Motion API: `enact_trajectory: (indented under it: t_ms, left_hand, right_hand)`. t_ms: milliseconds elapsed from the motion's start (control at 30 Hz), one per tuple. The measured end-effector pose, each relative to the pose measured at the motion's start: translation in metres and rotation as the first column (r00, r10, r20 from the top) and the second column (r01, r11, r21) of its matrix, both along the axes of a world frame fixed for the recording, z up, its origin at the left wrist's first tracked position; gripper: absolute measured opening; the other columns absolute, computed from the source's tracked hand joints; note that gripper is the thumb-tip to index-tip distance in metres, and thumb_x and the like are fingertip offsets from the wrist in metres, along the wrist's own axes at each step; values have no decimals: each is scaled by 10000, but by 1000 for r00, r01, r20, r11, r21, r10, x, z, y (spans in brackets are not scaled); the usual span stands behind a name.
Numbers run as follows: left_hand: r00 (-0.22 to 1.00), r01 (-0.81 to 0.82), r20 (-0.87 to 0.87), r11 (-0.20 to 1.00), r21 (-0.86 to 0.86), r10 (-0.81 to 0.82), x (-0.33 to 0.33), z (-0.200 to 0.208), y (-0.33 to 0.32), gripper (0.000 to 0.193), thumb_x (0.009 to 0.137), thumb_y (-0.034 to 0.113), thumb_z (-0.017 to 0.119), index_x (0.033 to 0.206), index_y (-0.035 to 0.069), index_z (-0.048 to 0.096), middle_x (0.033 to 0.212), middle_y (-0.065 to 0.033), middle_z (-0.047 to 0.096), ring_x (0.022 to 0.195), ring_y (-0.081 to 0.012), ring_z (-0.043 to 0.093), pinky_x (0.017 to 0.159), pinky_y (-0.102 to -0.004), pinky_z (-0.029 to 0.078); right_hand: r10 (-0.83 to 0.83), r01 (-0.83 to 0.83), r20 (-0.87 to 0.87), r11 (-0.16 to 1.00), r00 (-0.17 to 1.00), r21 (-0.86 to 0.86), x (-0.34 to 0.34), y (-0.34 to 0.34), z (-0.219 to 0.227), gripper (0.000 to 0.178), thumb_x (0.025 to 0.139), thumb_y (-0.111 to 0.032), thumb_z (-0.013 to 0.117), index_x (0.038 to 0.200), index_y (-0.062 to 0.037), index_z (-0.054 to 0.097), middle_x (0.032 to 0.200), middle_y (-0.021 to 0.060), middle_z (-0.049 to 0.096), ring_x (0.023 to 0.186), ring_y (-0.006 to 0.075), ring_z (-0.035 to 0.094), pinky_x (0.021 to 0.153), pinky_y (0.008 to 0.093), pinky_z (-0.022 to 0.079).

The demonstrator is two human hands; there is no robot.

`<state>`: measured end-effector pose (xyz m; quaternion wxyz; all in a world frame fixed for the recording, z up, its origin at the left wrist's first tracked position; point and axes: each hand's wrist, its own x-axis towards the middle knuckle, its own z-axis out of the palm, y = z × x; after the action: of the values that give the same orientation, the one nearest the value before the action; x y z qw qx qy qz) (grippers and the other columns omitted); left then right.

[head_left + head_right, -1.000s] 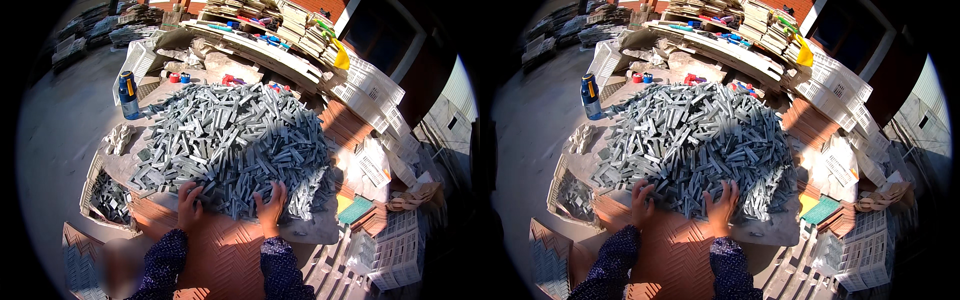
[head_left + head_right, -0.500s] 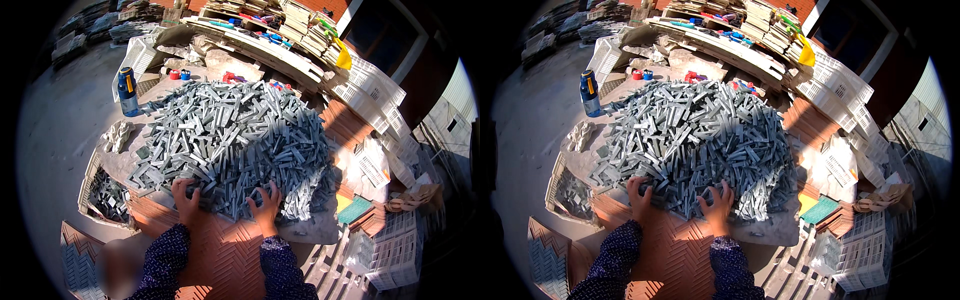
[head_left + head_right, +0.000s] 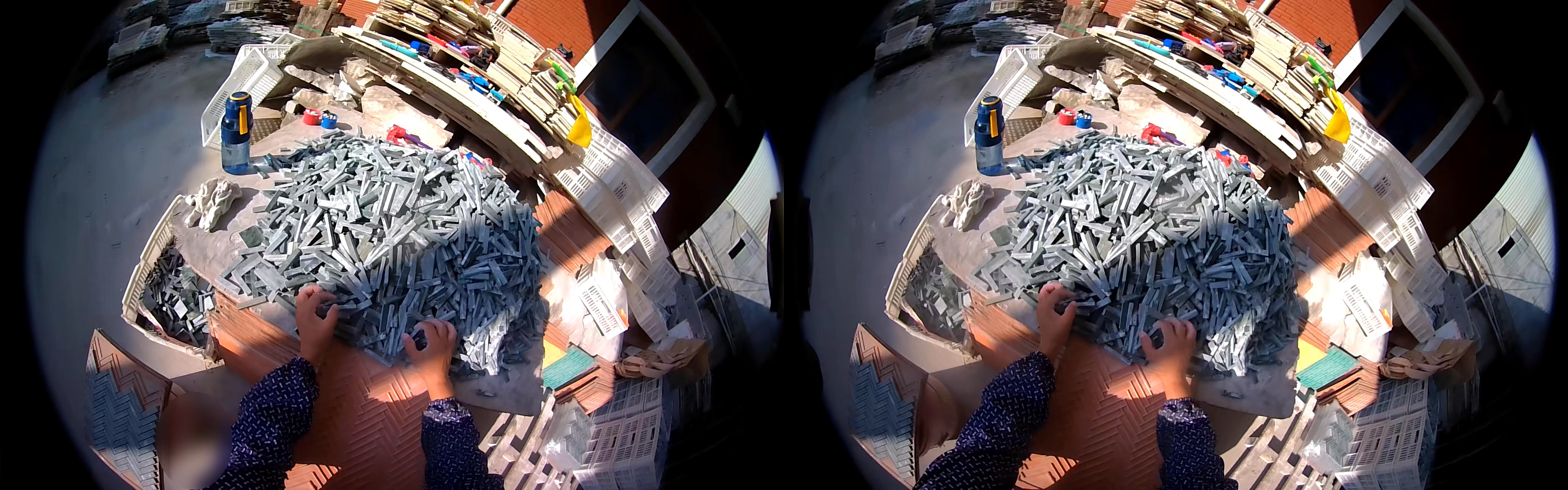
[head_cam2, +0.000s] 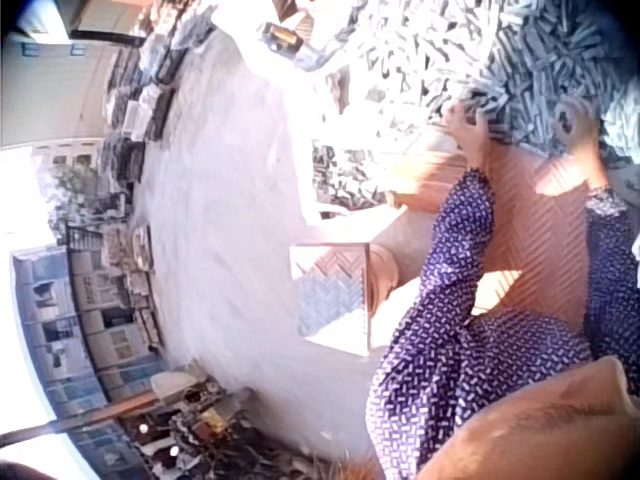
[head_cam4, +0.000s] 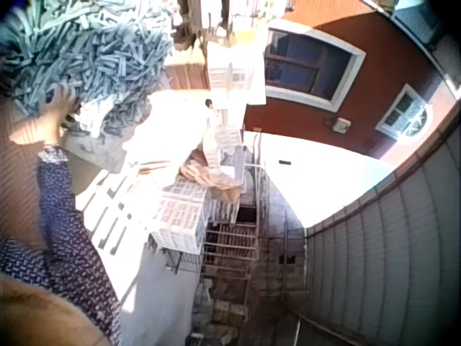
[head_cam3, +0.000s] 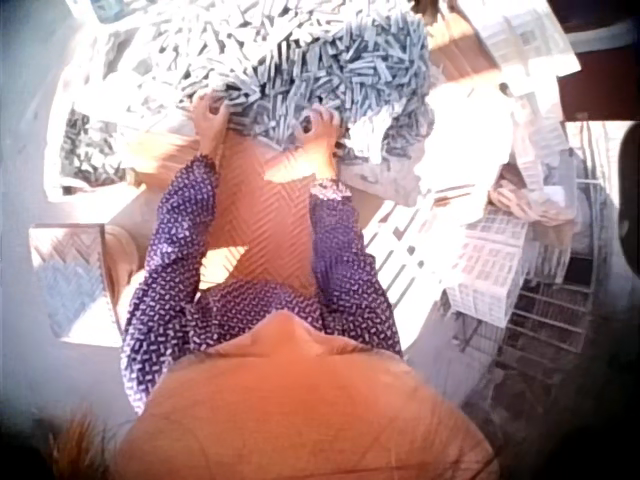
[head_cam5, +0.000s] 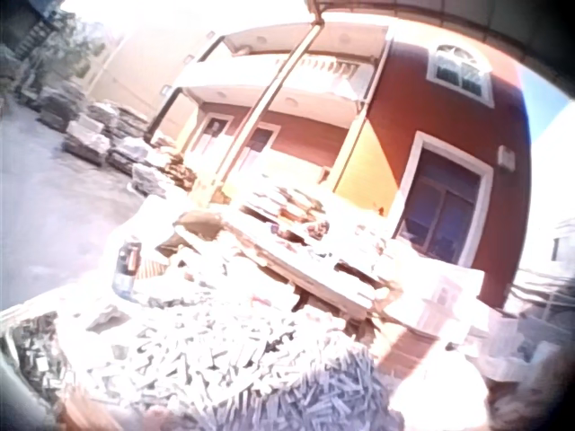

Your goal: The person arranges small rectangular tiles onto a square board to form a herringbone pattern. They repeatedly pick tiles from a large pile, place them on the board, and press them into place. The person flips the board over to check the pattern and continues adding tiles.

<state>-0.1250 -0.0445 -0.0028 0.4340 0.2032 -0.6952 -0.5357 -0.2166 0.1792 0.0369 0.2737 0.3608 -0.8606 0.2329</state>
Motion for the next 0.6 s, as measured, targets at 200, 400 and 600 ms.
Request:
enact_trajectory:
  t_ms: [200,400,600]
  left_hand:
    - [999,44,-9,995,-94,-45,4,6,11,161,695,53,652,854,50,624,1036,-123,507,1024,-294,501,913,-360,390]
    - [997,17,-69,999,-52,-21,3,4,15,147,700,41,624,847,46,627,1003,-115,551,1000,-301,507,903,-374,391]
    - [982,132,-105,971,-201,-155,4,24,43,151,687,-22,605,814,58,614,966,-81,582,1002,-298,490,901,-391,387]
  right_hand:
    - [-106,105,24,994,994,23,14,-33,28,291,713,-254,744,931,-89,644,971,93,572,968,316,508,834,432,409]
    - [-130,113,203,989,970,92,-27,-45,4,258,690,-119,747,909,-56,627,840,91,595,789,255,563,704,384,451]
    - [523,165,675,714,521,-680,-18,0,35,160,838,-40,610,990,-44,560,905,51,610,661,80,512,597,227,431]
